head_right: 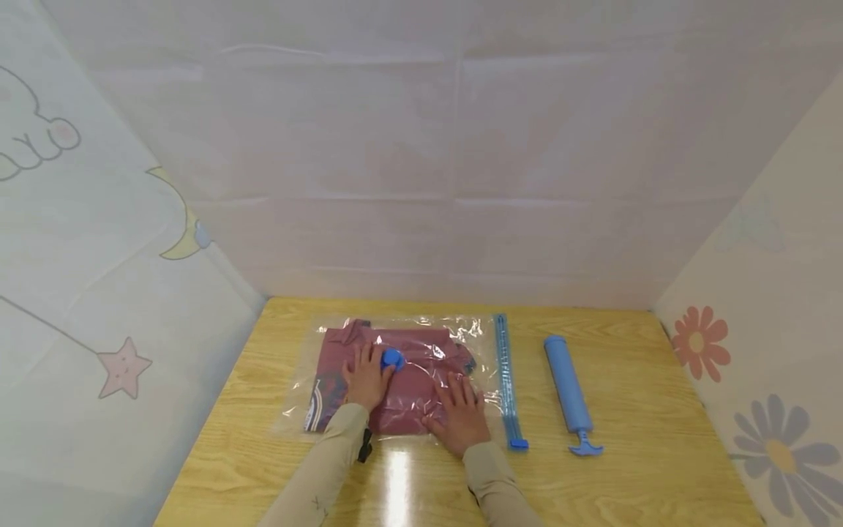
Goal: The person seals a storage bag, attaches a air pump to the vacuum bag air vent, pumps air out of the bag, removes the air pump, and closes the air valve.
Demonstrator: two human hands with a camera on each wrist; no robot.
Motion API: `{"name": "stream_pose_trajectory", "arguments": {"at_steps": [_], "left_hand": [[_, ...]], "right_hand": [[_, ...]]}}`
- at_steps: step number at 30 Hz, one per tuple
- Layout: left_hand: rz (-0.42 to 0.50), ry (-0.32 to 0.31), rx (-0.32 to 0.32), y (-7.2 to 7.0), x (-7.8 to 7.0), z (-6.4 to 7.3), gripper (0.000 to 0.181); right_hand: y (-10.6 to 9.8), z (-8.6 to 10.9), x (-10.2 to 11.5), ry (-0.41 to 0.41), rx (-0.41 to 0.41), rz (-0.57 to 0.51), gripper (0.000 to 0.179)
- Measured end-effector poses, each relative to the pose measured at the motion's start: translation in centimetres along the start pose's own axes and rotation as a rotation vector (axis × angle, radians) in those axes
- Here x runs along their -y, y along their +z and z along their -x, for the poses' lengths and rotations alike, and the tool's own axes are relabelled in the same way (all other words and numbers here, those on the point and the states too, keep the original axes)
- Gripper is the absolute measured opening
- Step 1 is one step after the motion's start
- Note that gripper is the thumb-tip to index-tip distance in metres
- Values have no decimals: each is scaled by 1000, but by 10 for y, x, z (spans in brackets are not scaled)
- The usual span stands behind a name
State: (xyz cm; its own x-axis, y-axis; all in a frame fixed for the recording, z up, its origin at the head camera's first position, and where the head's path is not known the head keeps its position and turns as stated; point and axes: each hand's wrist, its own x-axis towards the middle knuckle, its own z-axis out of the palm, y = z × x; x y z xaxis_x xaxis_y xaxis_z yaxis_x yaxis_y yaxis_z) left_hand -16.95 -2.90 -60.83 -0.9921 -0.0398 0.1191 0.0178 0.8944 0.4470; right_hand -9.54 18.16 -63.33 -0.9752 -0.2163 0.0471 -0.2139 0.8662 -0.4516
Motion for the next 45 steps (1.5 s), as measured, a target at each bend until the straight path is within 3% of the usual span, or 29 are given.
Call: {"name": "stream_pose_trajectory", "arguments": {"at_steps": [9,18,28,33,40,45], "left_hand": [[0,-22,-33,-12,15,-5,47],[-36,-72,-91,-28,61,-6,47],[-7,-220,-16,-50,110,5,48],[78,-290,-20,-63,131,8,51],[67,-406,-4,-73,159,15,50],[85,-463,-8,-82,171,23,50]], "right_hand": [[2,-3,-2,-8,-9,0,79],[-3,-2,-2,6,7,-3,78],[-4,-3,-6,15,18,2,78],[-6,-3,-6,22,26,1,79],[-7,-4,-5,34,32,-4,79],[-5,-3,-5,22,29,-5,78]]}}
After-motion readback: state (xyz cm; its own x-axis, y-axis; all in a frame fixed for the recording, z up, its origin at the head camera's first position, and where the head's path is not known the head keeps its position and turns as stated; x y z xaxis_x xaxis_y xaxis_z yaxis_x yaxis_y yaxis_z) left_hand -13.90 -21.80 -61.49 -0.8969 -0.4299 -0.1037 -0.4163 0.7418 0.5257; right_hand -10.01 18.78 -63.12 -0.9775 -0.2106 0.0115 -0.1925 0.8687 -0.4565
